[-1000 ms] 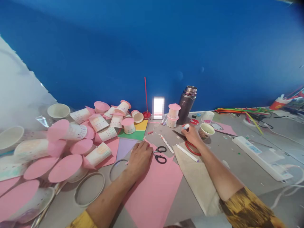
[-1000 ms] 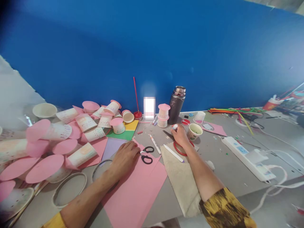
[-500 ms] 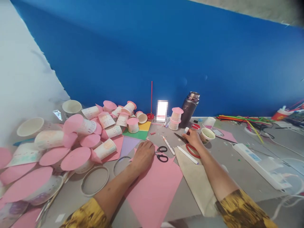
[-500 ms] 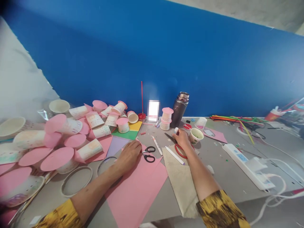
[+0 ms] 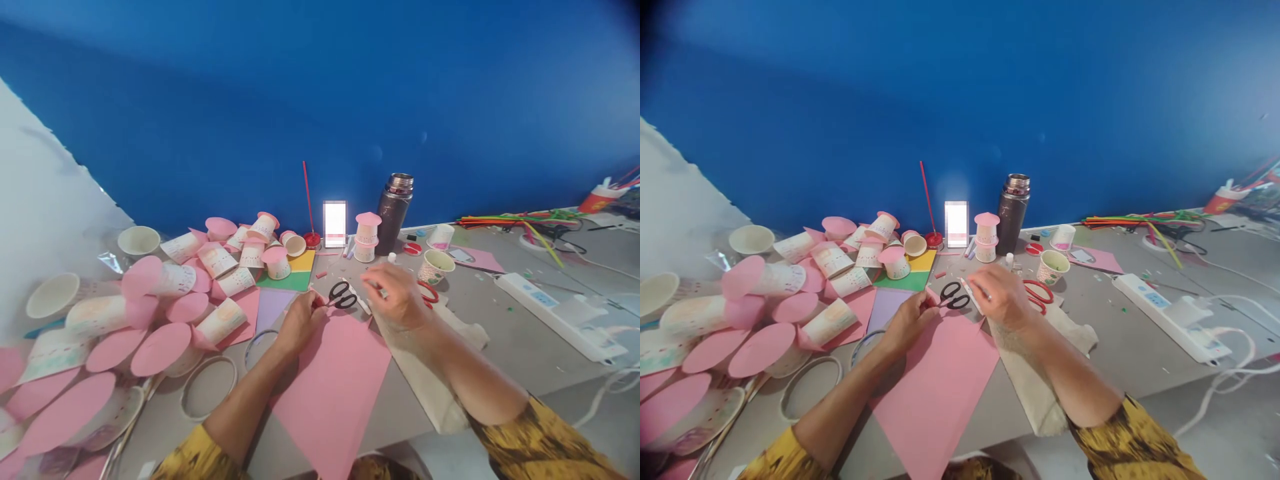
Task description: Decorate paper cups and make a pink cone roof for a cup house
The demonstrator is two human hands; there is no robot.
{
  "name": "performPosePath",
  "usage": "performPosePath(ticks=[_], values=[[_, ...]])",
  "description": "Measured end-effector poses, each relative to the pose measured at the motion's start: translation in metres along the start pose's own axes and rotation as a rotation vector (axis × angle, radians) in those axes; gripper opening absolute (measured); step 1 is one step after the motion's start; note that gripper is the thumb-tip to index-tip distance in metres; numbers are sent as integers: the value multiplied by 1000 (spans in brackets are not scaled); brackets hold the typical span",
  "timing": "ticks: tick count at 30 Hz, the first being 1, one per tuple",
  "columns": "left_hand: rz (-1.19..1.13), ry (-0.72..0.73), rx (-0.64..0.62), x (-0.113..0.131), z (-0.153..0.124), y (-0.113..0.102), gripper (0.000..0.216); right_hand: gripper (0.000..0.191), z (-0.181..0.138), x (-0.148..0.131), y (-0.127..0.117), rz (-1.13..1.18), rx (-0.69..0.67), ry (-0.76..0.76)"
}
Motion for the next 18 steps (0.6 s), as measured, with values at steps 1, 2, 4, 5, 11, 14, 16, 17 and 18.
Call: performPosePath(ticks=[1, 2, 4, 5, 11, 14, 16, 17, 18], values=[[-48, -27, -5, -2, 0, 0, 8, 26, -3, -17, 11, 46, -77, -132], [-67, -40, -11, -3, 1, 0, 9, 31, -6, -29, 21, 57, -136, -224], [-97, -54, -32, -4, 1, 3, 11, 39, -10, -39, 36, 8, -217, -309], [-117, -61, -46, -5, 1, 4, 12, 40, -10, -40, 41, -33, -232, -315], [-191, -79, -44, -4, 2, -4, 19, 24, -10, -31, 49, -119, -310, -270], [-196, -86, 144, -10, 6, -32, 26, 20, -4, -10, 42, -46, -254, -113], [-191, -98, 297, -18, 8, -51, 29, 20, 2, 14, 31, 7, -140, 45], [-185, -104, 349, -22, 8, -57, 28, 21, 4, 26, 25, 19, -88, 115], [-178, -106, 378, -26, 9, -59, 26, 22, 5, 37, 21, 29, -51, 175]])
Point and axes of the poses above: each hand's wrist, its own z-axis towards the middle knuckle, its own y-axis out of the palm, x = y × z, the point moved 8 cm from there along z, towards the middle knuckle
